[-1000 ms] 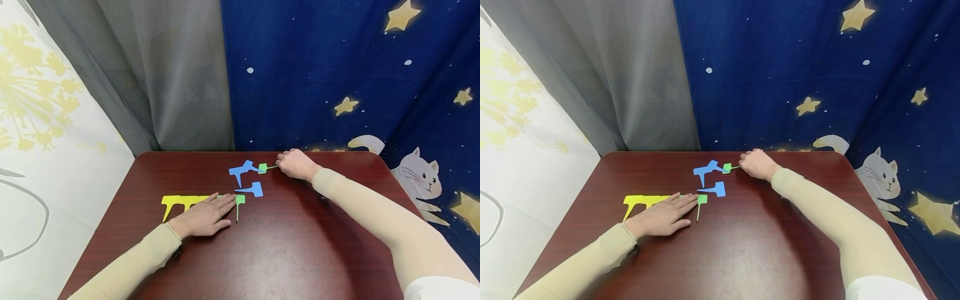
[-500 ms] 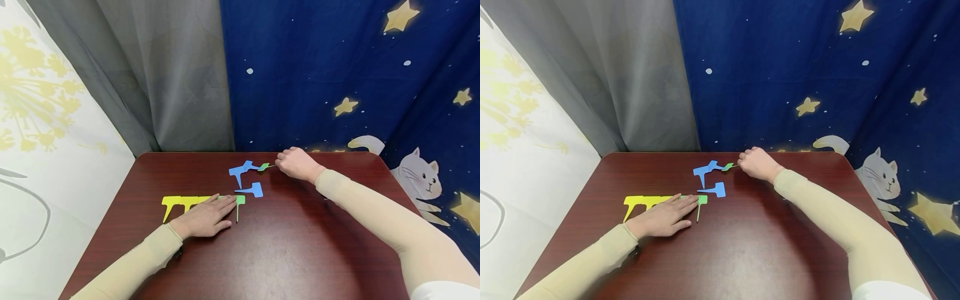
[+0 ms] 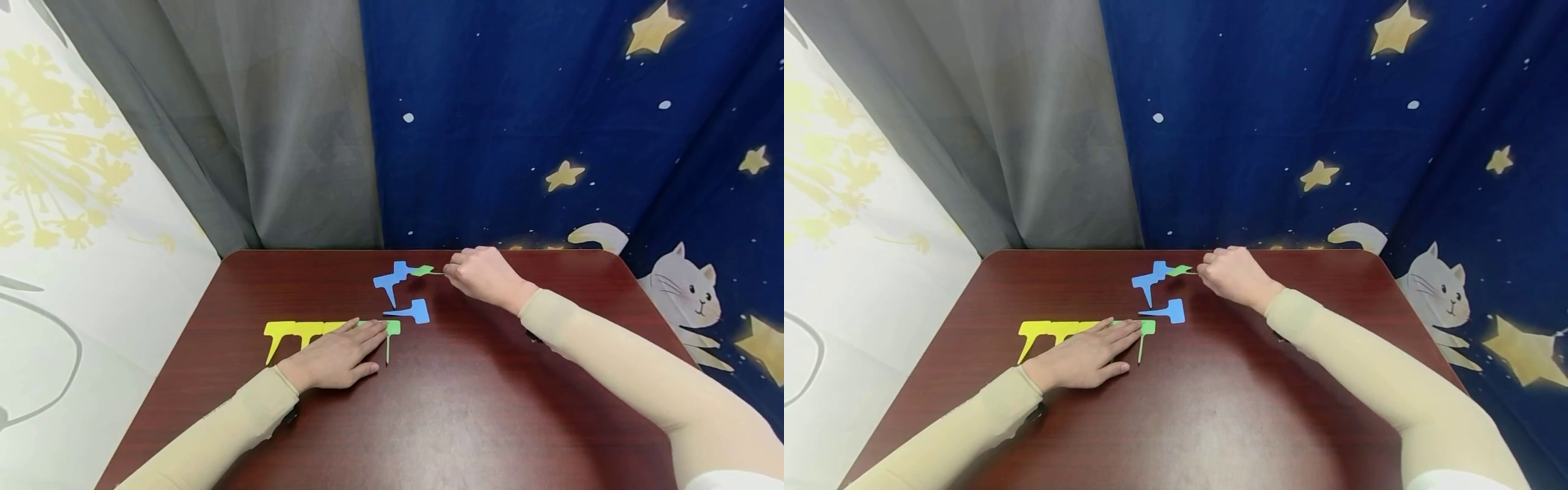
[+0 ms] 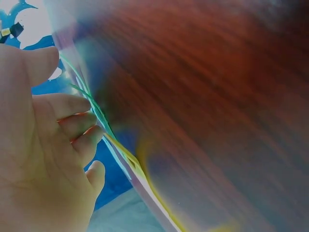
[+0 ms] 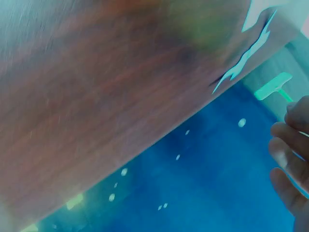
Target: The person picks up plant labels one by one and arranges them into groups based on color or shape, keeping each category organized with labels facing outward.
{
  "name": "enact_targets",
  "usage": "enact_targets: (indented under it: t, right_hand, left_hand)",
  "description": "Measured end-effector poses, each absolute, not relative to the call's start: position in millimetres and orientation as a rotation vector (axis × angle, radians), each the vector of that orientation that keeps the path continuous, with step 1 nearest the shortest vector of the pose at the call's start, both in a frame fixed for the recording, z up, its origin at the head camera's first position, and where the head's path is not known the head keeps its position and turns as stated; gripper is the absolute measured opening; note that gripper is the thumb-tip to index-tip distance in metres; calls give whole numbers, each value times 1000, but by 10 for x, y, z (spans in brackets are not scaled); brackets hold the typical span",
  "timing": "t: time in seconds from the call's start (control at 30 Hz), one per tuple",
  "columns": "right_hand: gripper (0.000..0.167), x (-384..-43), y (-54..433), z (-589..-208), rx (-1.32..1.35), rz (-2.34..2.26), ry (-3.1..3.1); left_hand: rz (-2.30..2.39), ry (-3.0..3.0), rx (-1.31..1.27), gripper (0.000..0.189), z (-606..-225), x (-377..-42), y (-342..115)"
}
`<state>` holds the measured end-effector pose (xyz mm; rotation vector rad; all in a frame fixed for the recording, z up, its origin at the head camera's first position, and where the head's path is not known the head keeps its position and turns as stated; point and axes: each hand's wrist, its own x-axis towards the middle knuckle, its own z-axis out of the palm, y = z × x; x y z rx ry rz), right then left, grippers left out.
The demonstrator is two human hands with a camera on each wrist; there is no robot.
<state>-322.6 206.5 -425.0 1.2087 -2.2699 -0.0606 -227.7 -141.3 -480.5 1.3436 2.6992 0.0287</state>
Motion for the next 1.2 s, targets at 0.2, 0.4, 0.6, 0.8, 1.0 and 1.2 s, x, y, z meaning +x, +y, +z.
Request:
enact_targets:
  t: [0.2,0.4,0.6,0.8,1.0,1.2]
  right_hand:
    - [3,-3000,1942,-4281,1220,-15,-2236]
    - [12,-2798,1822,-4323,1245,43,-2168]
    - [10,-2637,1737,-4422,1314,41,-2119]
    - [14,-2475,1658,-4570,1389,-8,-2102]
    - [15,-2312,1577,-4691,1449,-85,-2130]
    - [14,-2211,1504,-4789,1458,-106,-2101]
  left_hand:
    - [22,2703,1354,69,-4793,-2278,-1422]
    - [25,2706,1362,69,-4783,-2278,-1421]
    - [34,2711,1365,68,-4788,-2281,-1426]
    - [27,2710,1380,69,-4802,-2277,-1434]
    - [11,2709,1384,69,-4809,-2284,-1416]
    - [4,2689,1363,69,-4805,-2274,-1399]
